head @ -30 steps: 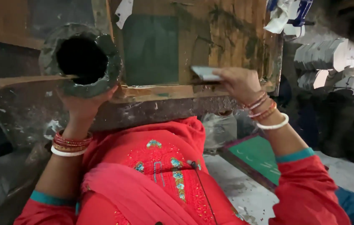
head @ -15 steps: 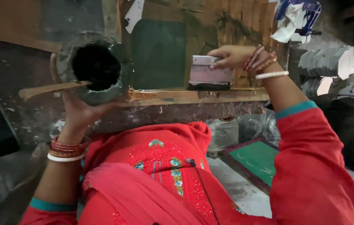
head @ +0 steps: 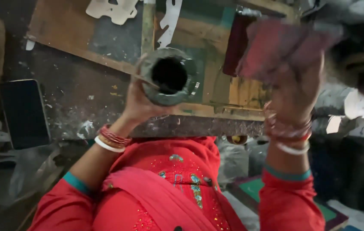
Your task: The person cleans a wooden frame and a cylindrical container using a brush and a cloth. They apply a yellow liquid from a bottle to the cloth and wipe the surfaces, then use a brush to clean the inside of the container and the frame.
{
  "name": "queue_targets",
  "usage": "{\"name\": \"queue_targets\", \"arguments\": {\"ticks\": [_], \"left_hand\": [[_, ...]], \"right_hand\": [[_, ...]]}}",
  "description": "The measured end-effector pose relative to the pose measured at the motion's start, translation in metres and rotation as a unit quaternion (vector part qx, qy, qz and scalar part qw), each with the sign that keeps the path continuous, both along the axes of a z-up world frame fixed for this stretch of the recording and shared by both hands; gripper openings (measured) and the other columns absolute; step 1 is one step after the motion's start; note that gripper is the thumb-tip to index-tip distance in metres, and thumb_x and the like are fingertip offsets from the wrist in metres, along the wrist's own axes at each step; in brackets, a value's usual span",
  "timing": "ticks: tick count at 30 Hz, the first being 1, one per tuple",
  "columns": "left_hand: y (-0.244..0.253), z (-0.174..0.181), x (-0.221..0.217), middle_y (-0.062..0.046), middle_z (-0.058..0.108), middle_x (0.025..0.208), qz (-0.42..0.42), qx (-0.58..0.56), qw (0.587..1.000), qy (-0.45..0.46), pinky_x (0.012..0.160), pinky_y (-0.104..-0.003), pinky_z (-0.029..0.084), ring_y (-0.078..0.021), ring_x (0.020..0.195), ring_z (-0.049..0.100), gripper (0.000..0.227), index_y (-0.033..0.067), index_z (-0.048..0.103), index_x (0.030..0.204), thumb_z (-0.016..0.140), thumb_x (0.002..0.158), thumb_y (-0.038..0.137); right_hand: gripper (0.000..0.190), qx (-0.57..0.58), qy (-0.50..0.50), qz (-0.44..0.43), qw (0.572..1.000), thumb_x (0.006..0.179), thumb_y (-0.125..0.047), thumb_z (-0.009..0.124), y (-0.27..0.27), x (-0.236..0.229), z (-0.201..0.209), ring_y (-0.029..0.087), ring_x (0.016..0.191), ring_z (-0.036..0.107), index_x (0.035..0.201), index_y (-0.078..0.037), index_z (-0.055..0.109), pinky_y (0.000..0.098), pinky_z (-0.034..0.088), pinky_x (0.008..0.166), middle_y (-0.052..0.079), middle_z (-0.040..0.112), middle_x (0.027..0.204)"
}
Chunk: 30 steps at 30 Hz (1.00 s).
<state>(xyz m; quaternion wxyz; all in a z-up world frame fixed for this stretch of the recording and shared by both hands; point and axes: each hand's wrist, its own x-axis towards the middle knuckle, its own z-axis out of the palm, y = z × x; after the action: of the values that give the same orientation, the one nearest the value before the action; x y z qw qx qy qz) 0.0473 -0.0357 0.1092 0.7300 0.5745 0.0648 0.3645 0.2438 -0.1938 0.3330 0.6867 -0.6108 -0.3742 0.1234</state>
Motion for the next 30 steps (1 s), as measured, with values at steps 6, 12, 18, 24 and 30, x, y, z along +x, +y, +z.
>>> {"name": "queue_targets", "arguments": {"ticks": [6,12,18,24,30], "left_hand": [[-0.028,0.032,0.018,-0.014,0.037,0.167,0.014,-0.010,1.000,-0.023,0.131,-0.045,0.041,-0.0284,0.155,0.044,0.138,0.0165,0.009,0.168,0.103,0.068,0.015],[-0.034,0.061,0.020,-0.014,0.045,0.162,0.044,0.024,0.999,-0.020,0.129,-0.045,0.045,-0.0280,0.152,0.050,0.141,0.0154,0.007,0.168,0.103,0.065,0.017],[-0.041,0.070,0.024,-0.014,0.042,0.160,0.005,-0.014,0.997,-0.078,0.132,-0.044,0.042,-0.0271,0.150,0.046,0.140,0.0158,0.003,0.169,0.102,0.069,0.016],[-0.043,0.074,0.023,-0.015,0.043,0.159,0.018,0.005,0.995,-0.094,0.129,-0.042,0.039,-0.0272,0.150,0.046,0.142,0.0151,0.004,0.169,0.103,0.067,0.016],[-0.038,0.086,0.013,-0.016,0.045,0.161,0.058,0.052,0.996,-0.032,0.131,-0.044,0.040,-0.0281,0.152,0.048,0.137,0.0115,0.009,0.167,0.103,0.067,0.019]], "right_hand": [[0.031,0.070,-0.244,-0.080,0.964,0.110,-0.023,0.071,-0.040,-0.016,-0.058,0.013,0.098,0.063,0.108,-0.003,0.048,0.0283,0.049,0.089,0.005,0.064,0.104],[0.039,0.112,-0.292,-0.137,0.940,0.105,-0.031,0.070,-0.023,-0.034,-0.056,0.019,0.105,0.067,0.107,0.007,0.061,0.0343,0.052,0.099,0.012,0.070,0.115],[0.031,0.130,-0.303,-0.113,0.937,0.108,-0.023,0.066,-0.015,-0.052,-0.049,0.022,0.103,0.068,0.107,0.006,0.058,0.0355,0.054,0.098,0.016,0.070,0.113],[0.029,0.116,-0.337,-0.060,0.932,0.109,-0.018,0.060,-0.010,-0.062,-0.039,0.035,0.116,0.073,0.103,0.010,0.057,0.0417,0.063,0.096,0.025,0.071,0.121],[0.018,0.040,-0.392,-0.044,0.918,0.112,-0.010,0.060,-0.031,-0.044,-0.055,0.032,0.117,0.074,0.122,0.004,0.057,0.0372,0.063,0.098,0.023,0.071,0.127]]}}
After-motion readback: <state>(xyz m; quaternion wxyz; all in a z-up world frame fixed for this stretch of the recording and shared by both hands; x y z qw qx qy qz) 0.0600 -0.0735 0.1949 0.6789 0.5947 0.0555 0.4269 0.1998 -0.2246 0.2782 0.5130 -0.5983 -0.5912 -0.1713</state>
